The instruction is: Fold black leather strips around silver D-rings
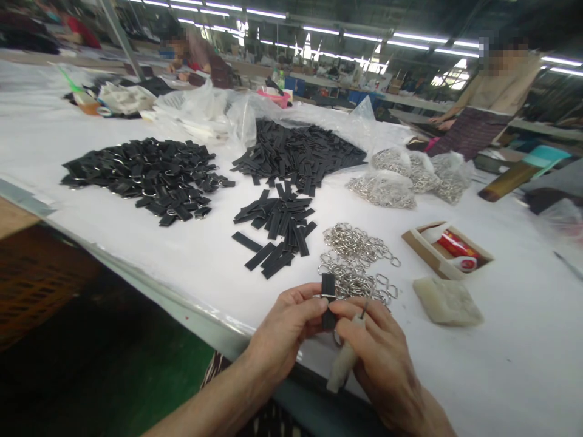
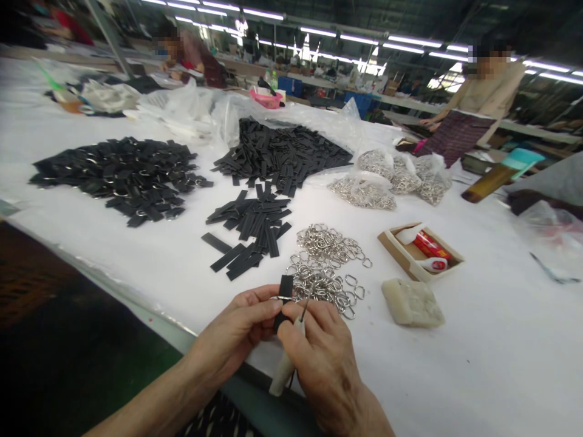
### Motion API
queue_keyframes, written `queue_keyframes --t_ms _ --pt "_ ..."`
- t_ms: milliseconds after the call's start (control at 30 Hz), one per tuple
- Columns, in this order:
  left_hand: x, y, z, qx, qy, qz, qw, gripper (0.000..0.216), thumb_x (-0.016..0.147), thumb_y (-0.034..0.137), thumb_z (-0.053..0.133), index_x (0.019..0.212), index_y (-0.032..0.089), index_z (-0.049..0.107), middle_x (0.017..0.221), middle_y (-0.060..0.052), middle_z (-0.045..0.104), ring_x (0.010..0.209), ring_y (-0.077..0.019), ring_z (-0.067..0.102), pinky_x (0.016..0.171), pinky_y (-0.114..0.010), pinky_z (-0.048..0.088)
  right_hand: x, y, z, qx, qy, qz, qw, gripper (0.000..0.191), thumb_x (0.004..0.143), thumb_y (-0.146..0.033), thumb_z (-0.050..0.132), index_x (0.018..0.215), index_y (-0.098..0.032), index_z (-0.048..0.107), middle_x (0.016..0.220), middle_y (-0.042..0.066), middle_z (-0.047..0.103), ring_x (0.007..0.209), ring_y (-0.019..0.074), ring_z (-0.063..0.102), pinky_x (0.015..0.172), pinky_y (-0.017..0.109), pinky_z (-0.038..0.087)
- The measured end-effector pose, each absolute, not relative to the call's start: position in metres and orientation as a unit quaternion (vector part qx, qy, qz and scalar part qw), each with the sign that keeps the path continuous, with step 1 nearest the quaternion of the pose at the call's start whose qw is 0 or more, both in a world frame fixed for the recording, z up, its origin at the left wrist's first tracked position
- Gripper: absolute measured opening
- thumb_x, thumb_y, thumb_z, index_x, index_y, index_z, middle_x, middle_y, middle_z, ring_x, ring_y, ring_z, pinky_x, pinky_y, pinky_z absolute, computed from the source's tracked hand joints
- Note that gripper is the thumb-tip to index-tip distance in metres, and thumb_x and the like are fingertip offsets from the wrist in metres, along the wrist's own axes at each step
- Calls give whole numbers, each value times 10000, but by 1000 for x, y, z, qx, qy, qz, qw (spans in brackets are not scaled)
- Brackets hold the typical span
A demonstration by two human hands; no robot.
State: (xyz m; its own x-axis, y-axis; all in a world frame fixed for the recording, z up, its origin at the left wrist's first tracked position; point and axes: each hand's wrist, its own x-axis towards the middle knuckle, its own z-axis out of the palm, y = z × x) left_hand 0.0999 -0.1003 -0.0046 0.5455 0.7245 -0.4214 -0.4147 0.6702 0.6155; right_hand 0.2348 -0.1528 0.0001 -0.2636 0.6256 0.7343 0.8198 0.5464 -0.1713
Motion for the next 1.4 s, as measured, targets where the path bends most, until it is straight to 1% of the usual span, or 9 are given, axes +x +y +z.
queue_keyframes --t_ms 167,300,500,667,833,900,1033,1200,1400 --pt "100 -101 -5 192 321 322 870 188 600 95 743 761 120 650 595 -10 675 533 -111 613 576 -210 483 232 -155 1 -464 -778 -106 411 222 831 -35 451 718 -205 538 771 28 693 680 178 607 572 280 506" --pt "99 -98 -6 186 314 304 880 223 617 247 774 674 122 598 631 -69 699 555 -166 649 591 -280 525 235 -159 -4 -476 -764 -51 432 219 801 -11 474 723 -206 535 791 29 680 707 184 612 583 290 499" --pt "103 -102 -5 206 358 340 845 247 598 219 799 597 142 563 432 59 539 401 -95 539 482 -230 495 231 -165 -16 -502 -700 71 503 193 814 -30 540 766 -214 513 867 26 653 779 171 591 646 294 503" --pt "105 -110 -9 286 366 355 811 167 717 247 718 680 125 611 567 -13 646 528 -151 632 608 -279 524 223 -165 -21 -563 -614 95 544 136 814 -106 590 806 -226 528 801 12 637 720 164 600 599 261 503" --pt "99 -114 -10 374 330 355 791 226 858 326 578 737 139 619 658 -37 677 644 -166 641 699 -297 505 221 -162 -15 -630 -526 174 545 65 806 -209 613 794 -222 551 730 -13 634 575 130 586 444 191 461" --pt "97 -114 -8 396 327 344 786 164 841 288 605 791 136 639 707 -37 679 702 -161 632 727 -278 488 220 -162 -13 -647 -498 210 538 86 793 -234 625 768 -215 545 665 -25 608 534 123 556 434 192 443" --pt "97 -113 -4 400 343 331 783 79 771 196 650 807 126 653 704 -28 664 707 -149 604 668 -234 457 218 -163 -13 -675 -444 274 522 113 789 -273 626 773 -212 532 647 -30 595 549 131 549 475 212 439" --pt "98 -113 -2 406 369 330 768 107 772 222 638 721 127 635 666 -26 664 656 -140 602 664 -241 456 216 -163 -14 -686 -418 295 517 128 790 -304 619 780 -216 527 658 -29 595 569 136 550 502 221 443" --pt "96 -113 -5 395 362 332 776 130 780 252 632 749 127 646 702 -56 694 713 -187 649 720 -294 484 214 -161 -9 -695 -398 304 516 135 768 -309 636 771 -224 532 650 -34 588 560 134 548 490 214 459"
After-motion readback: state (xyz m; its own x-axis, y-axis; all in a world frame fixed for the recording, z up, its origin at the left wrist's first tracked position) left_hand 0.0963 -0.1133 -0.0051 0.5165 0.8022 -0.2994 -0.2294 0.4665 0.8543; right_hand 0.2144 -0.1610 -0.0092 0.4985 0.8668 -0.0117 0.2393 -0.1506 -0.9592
